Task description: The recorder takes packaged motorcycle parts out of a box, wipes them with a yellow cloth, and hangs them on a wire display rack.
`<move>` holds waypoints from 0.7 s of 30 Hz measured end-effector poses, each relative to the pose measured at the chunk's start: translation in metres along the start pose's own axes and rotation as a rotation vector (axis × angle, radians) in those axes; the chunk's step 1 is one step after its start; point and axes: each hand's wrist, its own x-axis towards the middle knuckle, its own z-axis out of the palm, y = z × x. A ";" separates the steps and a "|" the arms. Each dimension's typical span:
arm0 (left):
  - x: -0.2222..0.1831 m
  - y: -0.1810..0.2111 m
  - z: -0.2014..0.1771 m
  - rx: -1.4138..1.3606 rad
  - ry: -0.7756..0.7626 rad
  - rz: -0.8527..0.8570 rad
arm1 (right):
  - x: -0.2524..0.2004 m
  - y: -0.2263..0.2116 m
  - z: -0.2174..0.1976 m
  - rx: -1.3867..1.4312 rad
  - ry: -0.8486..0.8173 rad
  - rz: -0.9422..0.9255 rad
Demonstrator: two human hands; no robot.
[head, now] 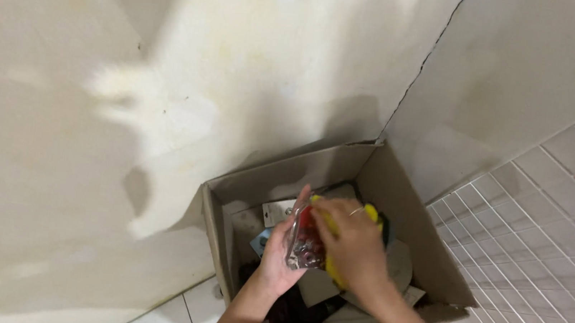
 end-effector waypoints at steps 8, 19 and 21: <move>-0.003 0.006 0.003 -0.075 0.116 0.150 | -0.023 -0.034 0.015 0.038 -0.134 -0.283; 0.002 0.004 -0.011 -0.127 0.389 -0.009 | -0.009 0.004 -0.016 0.122 -0.231 -0.043; 0.003 0.004 -0.014 -0.171 0.460 -0.036 | -0.011 0.006 -0.018 0.157 -0.139 -0.003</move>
